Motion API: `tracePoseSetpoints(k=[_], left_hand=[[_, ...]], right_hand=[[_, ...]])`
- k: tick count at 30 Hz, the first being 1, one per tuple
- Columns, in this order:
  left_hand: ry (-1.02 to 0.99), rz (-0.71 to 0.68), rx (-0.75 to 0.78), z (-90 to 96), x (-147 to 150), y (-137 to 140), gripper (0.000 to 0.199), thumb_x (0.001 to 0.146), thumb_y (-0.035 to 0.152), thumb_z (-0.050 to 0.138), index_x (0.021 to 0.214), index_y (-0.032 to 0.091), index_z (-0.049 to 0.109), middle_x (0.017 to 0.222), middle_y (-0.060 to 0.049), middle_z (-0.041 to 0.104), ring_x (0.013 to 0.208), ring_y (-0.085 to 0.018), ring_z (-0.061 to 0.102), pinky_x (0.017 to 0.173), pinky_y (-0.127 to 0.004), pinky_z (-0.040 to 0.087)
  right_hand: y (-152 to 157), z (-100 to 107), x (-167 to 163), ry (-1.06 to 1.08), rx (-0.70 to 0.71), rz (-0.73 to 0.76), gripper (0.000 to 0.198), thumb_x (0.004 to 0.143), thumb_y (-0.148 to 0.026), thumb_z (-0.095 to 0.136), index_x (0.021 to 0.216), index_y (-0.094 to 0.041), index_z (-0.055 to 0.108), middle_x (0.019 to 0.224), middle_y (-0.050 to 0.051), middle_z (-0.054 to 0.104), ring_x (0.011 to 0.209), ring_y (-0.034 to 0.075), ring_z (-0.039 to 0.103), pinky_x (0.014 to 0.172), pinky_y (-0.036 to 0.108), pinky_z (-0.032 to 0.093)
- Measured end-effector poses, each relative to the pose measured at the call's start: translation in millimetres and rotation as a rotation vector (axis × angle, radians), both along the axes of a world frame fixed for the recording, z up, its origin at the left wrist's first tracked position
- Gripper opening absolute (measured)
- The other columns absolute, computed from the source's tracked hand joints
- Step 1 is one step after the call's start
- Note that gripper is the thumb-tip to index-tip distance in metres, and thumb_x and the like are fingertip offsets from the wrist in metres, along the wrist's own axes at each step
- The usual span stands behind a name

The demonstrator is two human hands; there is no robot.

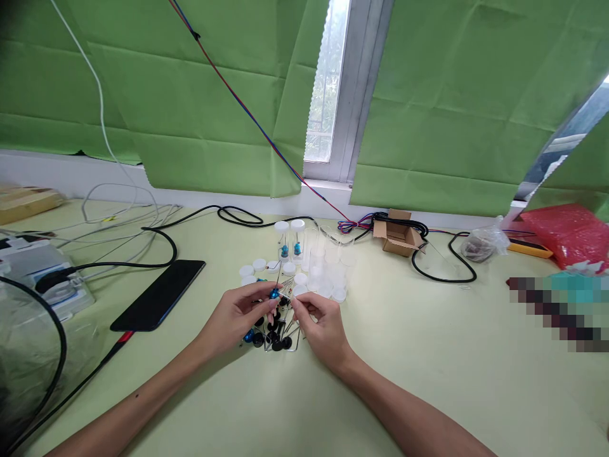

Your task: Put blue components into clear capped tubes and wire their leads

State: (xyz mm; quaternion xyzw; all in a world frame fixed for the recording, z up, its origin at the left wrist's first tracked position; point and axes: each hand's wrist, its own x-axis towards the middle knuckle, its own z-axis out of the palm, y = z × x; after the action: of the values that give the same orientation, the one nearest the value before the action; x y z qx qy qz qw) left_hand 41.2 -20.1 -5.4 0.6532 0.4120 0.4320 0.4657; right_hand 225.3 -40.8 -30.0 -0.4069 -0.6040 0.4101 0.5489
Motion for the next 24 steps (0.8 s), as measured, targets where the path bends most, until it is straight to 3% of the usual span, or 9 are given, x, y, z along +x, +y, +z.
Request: tracePoseSetpoints(k=[10, 17, 24], left_hand=[[0.158, 0.038, 0.161, -4.6, -2.6, 2.3, 0.028, 0.088, 0.032, 0.063, 0.108, 0.015, 0.073, 0.08, -0.006, 0.07, 0.064, -0.017, 0.064, 0.063, -0.029, 0.054], [0.135, 0.035, 0.112, -1.9, -2.5, 1.2, 0.028, 0.086, 0.032, 0.064, 0.105, 0.014, 0.072, 0.085, -0.008, 0.072, 0.061, -0.016, 0.063, 0.063, -0.029, 0.053], [0.059, 0.001, 0.016, -4.0, -3.1, 3.6, 0.03, 0.084, 0.034, 0.068, 0.107, 0.014, 0.07, 0.075, -0.004, 0.068, 0.059, -0.016, 0.062, 0.061, -0.029, 0.052]], right_hand=[[-0.9, 4.1, -1.7, 0.054, -0.065, 0.025, 0.025, 0.087, -0.038, 0.066, 0.078, -0.015, 0.068, 0.058, -0.001, 0.056, 0.048, 0.01, 0.045, 0.047, 0.024, 0.039], [1.1, 7.2, -1.7, 0.175, -0.128, 0.064, 0.023, 0.084, -0.037, 0.07, 0.079, -0.015, 0.069, 0.057, -0.002, 0.058, 0.046, 0.009, 0.048, 0.047, 0.025, 0.041], [4.2, 0.6, -2.1, 0.364, -0.206, 0.138, 0.021, 0.083, -0.035, 0.075, 0.092, -0.018, 0.07, 0.059, -0.003, 0.061, 0.044, 0.007, 0.049, 0.046, 0.023, 0.041]])
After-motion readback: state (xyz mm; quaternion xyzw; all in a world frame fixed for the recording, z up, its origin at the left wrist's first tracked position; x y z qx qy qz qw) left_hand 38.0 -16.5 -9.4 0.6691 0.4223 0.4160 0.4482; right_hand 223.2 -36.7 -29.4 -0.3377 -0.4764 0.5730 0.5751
